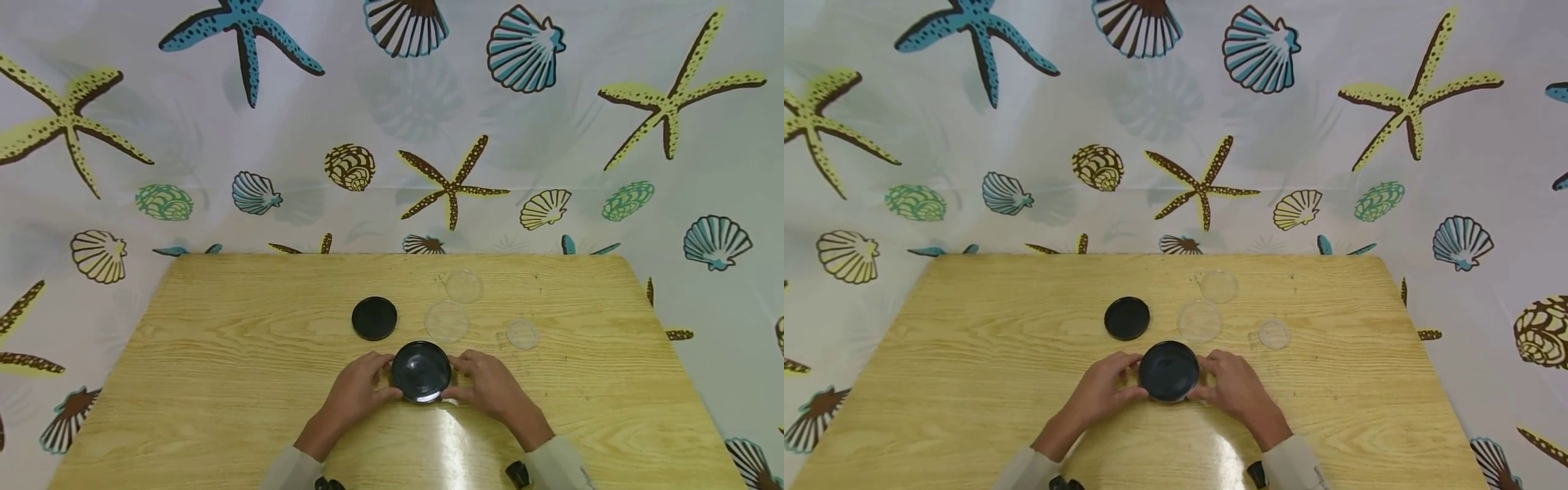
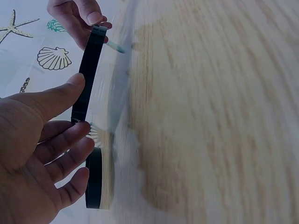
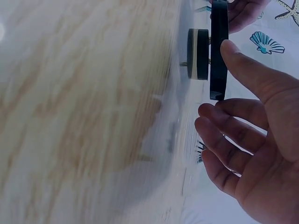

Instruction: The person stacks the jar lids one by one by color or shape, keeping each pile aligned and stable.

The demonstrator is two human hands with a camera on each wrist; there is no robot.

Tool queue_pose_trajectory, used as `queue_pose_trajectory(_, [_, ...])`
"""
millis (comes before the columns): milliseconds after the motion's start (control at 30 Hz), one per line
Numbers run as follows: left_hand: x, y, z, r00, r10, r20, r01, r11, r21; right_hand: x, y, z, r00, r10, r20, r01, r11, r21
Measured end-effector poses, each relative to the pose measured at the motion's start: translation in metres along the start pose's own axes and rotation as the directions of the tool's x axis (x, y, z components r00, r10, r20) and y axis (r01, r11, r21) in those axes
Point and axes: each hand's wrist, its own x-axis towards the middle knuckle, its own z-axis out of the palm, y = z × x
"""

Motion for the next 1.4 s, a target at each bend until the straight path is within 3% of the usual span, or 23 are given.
queue_pose_trajectory(1400, [-0.017,-0.032,-0.007,0.997,-0.080,0.014,0.080,0.996,-0.029,0.017,-0.016,0.026,0.997,-0.082,-0.001,0.082,0.995,0.056])
